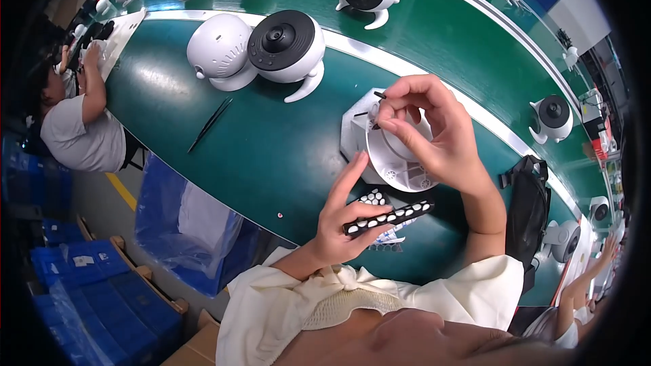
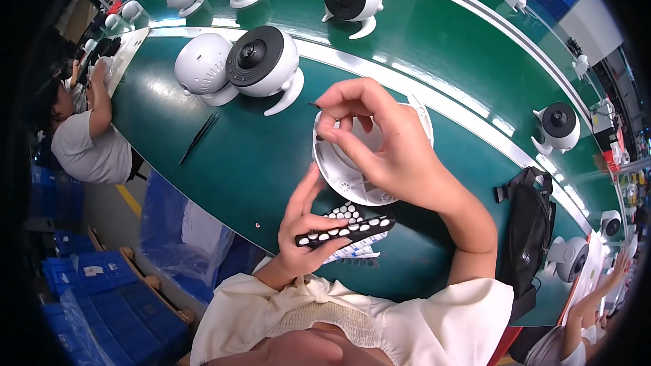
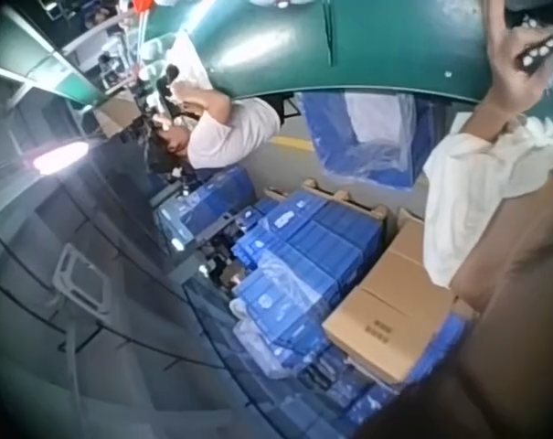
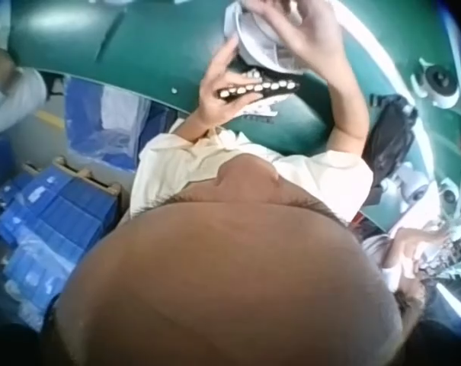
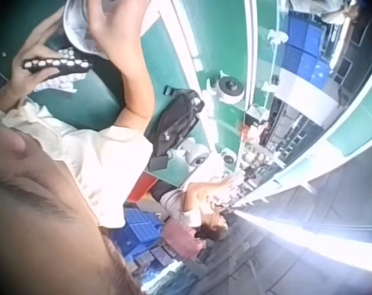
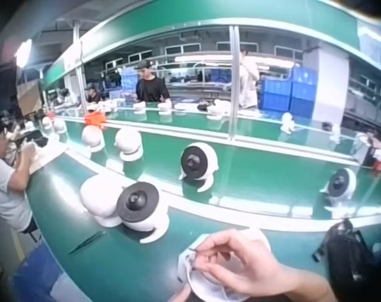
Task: Applying non-slip pads to the base of a security camera on an assembly line.
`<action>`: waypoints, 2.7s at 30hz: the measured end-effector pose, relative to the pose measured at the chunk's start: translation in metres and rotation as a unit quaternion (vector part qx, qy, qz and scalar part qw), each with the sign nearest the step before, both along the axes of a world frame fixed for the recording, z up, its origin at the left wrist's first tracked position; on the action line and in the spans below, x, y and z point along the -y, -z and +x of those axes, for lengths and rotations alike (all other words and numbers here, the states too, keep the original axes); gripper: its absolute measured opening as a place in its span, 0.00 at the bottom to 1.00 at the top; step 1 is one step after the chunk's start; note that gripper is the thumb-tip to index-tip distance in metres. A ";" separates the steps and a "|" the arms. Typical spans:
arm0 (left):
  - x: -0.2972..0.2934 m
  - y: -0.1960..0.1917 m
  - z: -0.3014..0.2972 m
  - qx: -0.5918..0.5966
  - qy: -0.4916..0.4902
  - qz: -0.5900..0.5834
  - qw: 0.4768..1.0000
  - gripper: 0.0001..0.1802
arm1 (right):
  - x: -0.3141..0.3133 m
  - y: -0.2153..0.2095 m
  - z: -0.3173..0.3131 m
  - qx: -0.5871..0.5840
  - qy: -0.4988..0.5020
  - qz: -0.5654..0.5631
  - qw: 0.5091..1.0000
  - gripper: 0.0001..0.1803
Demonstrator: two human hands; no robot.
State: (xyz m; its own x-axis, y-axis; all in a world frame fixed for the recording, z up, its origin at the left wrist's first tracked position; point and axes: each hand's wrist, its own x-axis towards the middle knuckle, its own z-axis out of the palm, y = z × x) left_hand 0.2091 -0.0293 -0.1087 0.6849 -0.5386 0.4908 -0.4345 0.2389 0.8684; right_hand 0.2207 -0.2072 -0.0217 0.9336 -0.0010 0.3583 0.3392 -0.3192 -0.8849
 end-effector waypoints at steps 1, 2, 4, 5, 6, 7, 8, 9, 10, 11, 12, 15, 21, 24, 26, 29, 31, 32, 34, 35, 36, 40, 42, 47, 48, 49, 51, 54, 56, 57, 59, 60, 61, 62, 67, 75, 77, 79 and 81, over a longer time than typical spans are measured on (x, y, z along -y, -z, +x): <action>0.000 -0.001 0.000 -0.014 0.015 -0.005 1.000 0.12 | 0.000 0.001 0.000 -0.001 -0.007 -0.010 1.000 0.15; 0.000 -0.001 0.000 -0.014 0.015 -0.004 1.000 0.12 | -0.001 0.001 0.001 -0.002 -0.007 -0.009 1.000 0.15; 0.000 -0.001 0.002 -0.002 0.020 -0.010 1.000 0.12 | -0.002 0.001 0.001 -0.003 0.004 -0.025 1.000 0.15; 0.000 -0.001 0.003 -0.002 0.021 -0.009 1.000 0.12 | -0.003 0.001 0.002 -0.003 0.004 -0.024 1.000 0.15; 0.001 0.000 0.004 0.005 0.019 -0.015 1.000 0.13 | -0.004 0.002 0.002 0.005 0.013 -0.043 0.999 0.14; 0.001 0.000 0.005 0.012 0.017 -0.020 1.000 0.13 | -0.005 0.002 0.003 0.013 0.022 -0.061 0.998 0.14; 0.002 0.000 0.005 0.014 0.017 -0.019 1.000 0.13 | -0.005 0.002 0.003 0.014 0.021 -0.060 0.998 0.14; 0.001 0.000 0.004 0.010 0.013 -0.022 1.000 0.14 | -0.006 0.002 0.004 0.029 0.027 -0.074 0.996 0.13; 0.000 0.000 0.004 0.007 0.009 -0.024 1.000 0.14 | -0.008 0.001 0.006 0.045 0.032 -0.087 0.995 0.13; -0.001 -0.001 0.004 0.020 0.002 -0.016 1.000 0.14 | -0.009 0.000 0.006 0.056 0.036 -0.108 0.992 0.14; 0.000 -0.001 0.004 0.020 0.001 -0.020 1.000 0.14 | -0.010 0.000 0.005 0.069 0.039 -0.129 0.988 0.15; 0.001 -0.002 0.003 0.020 0.004 -0.025 0.999 0.13 | -0.013 0.004 0.003 0.167 0.068 -0.219 0.959 0.19; 0.001 0.001 0.000 0.031 0.006 -0.011 0.999 0.14 | -0.020 0.009 -0.005 0.219 0.014 -0.338 0.915 0.28; 0.001 0.001 0.000 0.031 0.003 -0.008 0.999 0.14 | -0.012 0.005 -0.004 0.117 -0.017 -0.189 0.975 0.29; 0.001 -0.002 0.000 0.024 0.002 -0.014 1.000 0.13 | -0.009 0.005 -0.004 0.076 -0.024 -0.090 0.993 0.30; 0.003 -0.001 0.001 0.020 0.000 -0.019 1.000 0.12 | -0.005 0.003 -0.001 0.030 0.007 -0.007 0.999 0.27; 0.003 -0.001 0.001 0.020 0.000 -0.021 1.000 0.12 | -0.004 0.003 0.001 0.001 0.012 0.016 1.000 0.26; 0.003 -0.001 0.001 0.021 -0.003 -0.019 1.000 0.12 | -0.003 0.003 0.002 -0.026 0.013 0.042 0.999 0.25; 0.003 0.000 0.001 0.017 -0.005 -0.014 1.000 0.12 | -0.004 0.003 0.003 -0.025 0.015 0.041 0.999 0.24; 0.003 0.000 0.002 0.016 -0.003 -0.015 1.000 0.12 | -0.004 0.003 0.003 -0.033 0.010 0.048 0.998 0.24; 0.003 0.001 0.001 0.016 -0.001 -0.014 1.000 0.13 | -0.004 0.003 0.003 -0.041 0.004 0.056 0.998 0.24; 0.004 0.001 0.001 0.025 -0.005 -0.014 1.000 0.13 | -0.004 0.001 0.000 -0.045 0.004 0.021 0.999 0.25; 0.004 0.001 0.000 0.024 -0.005 -0.013 1.000 0.13 | -0.004 0.002 0.000 -0.023 0.004 -0.002 1.000 0.24; 0.003 0.002 0.000 0.018 -0.011 -0.010 1.000 0.14 | -0.009 0.006 0.001 0.034 0.041 -0.069 0.996 0.23; 0.003 0.002 0.000 0.018 -0.012 -0.007 1.000 0.14 | -0.010 0.006 0.001 0.061 0.055 -0.093 0.992 0.23; 0.004 0.002 0.001 0.019 -0.013 -0.005 1.000 0.15 | -0.011 0.007 0.001 0.061 0.057 -0.094 0.992 0.23; 0.005 0.002 0.001 0.021 -0.013 -0.004 1.000 0.15 | -0.012 0.009 0.001 0.124 0.081 -0.144 0.978 0.23; 0.005 0.003 0.002 0.025 -0.016 -0.007 1.000 0.15 | -0.014 0.012 0.003 0.168 0.089 -0.173 0.966 0.25; 0.004 0.003 0.002 0.032 -0.026 -0.003 0.999 0.15 | -0.007 0.009 0.002 0.278 0.073 -0.350 0.892 0.26; 0.004 0.002 0.002 0.038 -0.026 0.000 0.999 0.15 | -0.012 -0.001 -0.005 0.281 0.075 -0.425 0.857 0.25; 0.004 0.001 0.000 0.029 -0.028 0.025 0.999 0.14 | -0.011 0.004 -0.010 0.302 0.080 -0.529 0.789 0.25; 0.001 0.000 -0.002 0.024 -0.031 0.034 0.999 0.14 | -0.016 0.001 -0.015 0.296 0.095 -0.560 0.768 0.24; 0.001 0.000 -0.003 0.002 -0.020 0.025 1.000 0.14 | -0.018 0.001 -0.018 0.287 0.099 -0.557 0.773 0.24; 0.001 0.000 -0.004 0.007 -0.012 0.022 1.000 0.14 | -0.019 0.001 -0.020 0.279 0.103 -0.554 0.777 0.24; 0.005 0.004 -0.002 0.016 -0.033 0.008 0.999 0.13 | 0.008 -0.010 -0.029 0.091 -0.029 -0.285 0.954 0.29; 0.009 0.006 -0.002 -0.003 -0.022 -0.021 1.000 0.14 | 0.072 -0.005 -0.034 -0.033 0.107 0.047 0.993 0.05; 0.009 0.005 -0.002 -0.004 -0.020 -0.019 1.000 0.14 | 0.071 -0.005 -0.031 -0.101 0.088 0.082 0.988 0.05; 0.009 0.005 -0.002 -0.006 -0.018 -0.017 1.000 0.14 | 0.071 -0.006 -0.033 -0.111 0.084 0.068 0.988 0.06; 0.010 0.005 -0.003 -0.010 -0.016 -0.016 1.000 0.14 | 0.070 -0.005 -0.034 -0.120 0.079 0.054 0.988 0.06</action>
